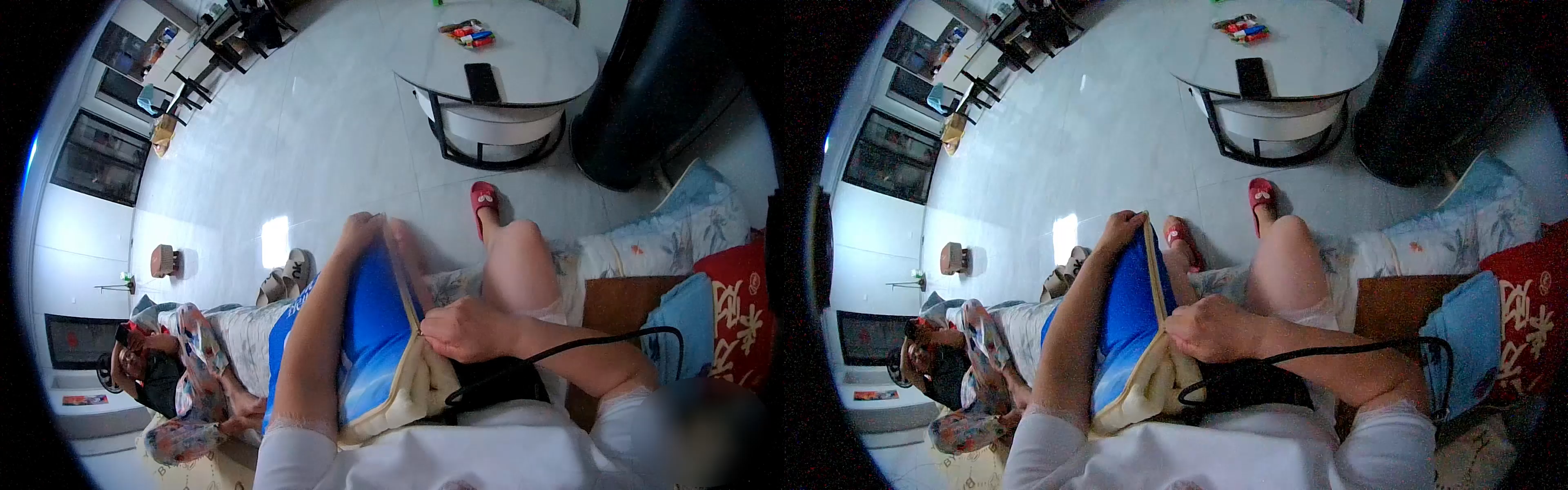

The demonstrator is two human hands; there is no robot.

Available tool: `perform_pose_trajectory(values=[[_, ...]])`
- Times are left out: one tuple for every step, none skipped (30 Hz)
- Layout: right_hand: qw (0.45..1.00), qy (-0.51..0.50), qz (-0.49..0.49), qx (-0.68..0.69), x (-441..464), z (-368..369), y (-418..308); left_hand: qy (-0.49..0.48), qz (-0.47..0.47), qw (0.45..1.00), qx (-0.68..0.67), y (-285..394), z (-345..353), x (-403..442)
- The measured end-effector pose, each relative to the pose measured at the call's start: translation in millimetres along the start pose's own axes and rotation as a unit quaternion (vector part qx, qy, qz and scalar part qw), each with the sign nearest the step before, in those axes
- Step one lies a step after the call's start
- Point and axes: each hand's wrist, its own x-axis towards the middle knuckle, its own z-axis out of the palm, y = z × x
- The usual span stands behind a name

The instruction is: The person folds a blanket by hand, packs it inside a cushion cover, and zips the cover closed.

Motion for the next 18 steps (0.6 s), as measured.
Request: perform_pose_trajectory(values=[[1.0, 0.01, 0.001, 0.009, -1.5, 1.1, -2.4, -0.004, -0.012, 1.0, 0.005, 0.9, 0.1, 1.4], [1.0, 0.008, 0.001, 0.011, -2.2, 1.7, -3.9, -0.005, -0.015, 1.0, 0.004, 1.1, -0.8, 2.0], [0.999, 0.024, 0.019, 0.013, -2.3, 1.4, -4.7, 0.001, -0.026, 1.0, 0.004, 2.9, -3.5, 1.8], [0.998, 0.043, 0.037, 0.013, -1.2, 0.6, -4.7, 0.006, -0.035, 0.999, 0.006, 5.4, -6.8, 2.7], [0.998, 0.044, 0.037, 0.012, 1.4, -0.3, -4.3, 0.007, -0.033, 0.999, 0.006, 8.1, -11.2, 4.3], [0.998, 0.052, 0.029, 0.004, 4.1, -1.1, -4.7, 0.004, -0.042, 0.999, 0.009, 11.2, -16.2, 3.5], [0.998, 0.06, 0.022, -0.003, 5.4, -1.3, -5.7, 0.001, -0.053, 0.999, 0.012, 14.3, -19.2, 1.3], [0.998, 0.061, 0.022, -0.003, 5.9, -0.9, -6.3, 0.01, -0.069, 0.998, -0.001, 17.4, -20.8, -1.8], [0.998, 0.059, 0.031, 0.004, 6.5, -0.5, -7.0, 0.009, -0.068, 0.998, 0.0, -0.3, -15.8, 10.6], [0.998, 0.056, 0.04, 0.014, 6.6, 0.3, -8.5, 0.071, 0.081, 0.979, 0.172, -36.8, -7.5, 30.6], [0.998, 0.055, 0.04, 0.015, 5.6, 1.7, -13.5, 0.131, 0.225, 0.906, 0.335, -61.6, -8.6, 40.9], [0.998, 0.04, 0.038, 0.021, 3.5, 3.3, -20.9, 0.171, 0.122, 0.936, 0.282, -72.3, -21.0, 37.9], [0.999, 0.032, 0.039, 0.023, 1.9, 2.6, -20.9, 0.209, 0.019, 0.952, 0.222, -78.2, -25.4, 33.1], [0.999, 0.023, 0.039, 0.024, 0.4, 1.8, -20.9, 0.15, 0.034, 0.965, 0.21, -47.0, -42.1, 4.9], [0.995, 0.041, 0.078, 0.047, 0.6, 3.2, -17.7, 0.11, -0.092, 0.989, 0.043, -53.9, -44.3, 6.5], [0.989, 0.061, 0.114, 0.069, 1.9, 3.4, -14.8, 0.096, -0.057, 0.994, 0.015, -35.6, -48.9, -6.3], [0.989, 0.063, 0.117, 0.07, 4.3, 1.3, -14.0, 0.083, -0.024, 0.996, -0.013, -19.5, -54.8, -26.2], [0.989, 0.051, 0.119, 0.073, 7.7, -2.0, -13.3, 0.091, 0.033, 0.995, -0.021, 16.8, -61.2, -54.6]])
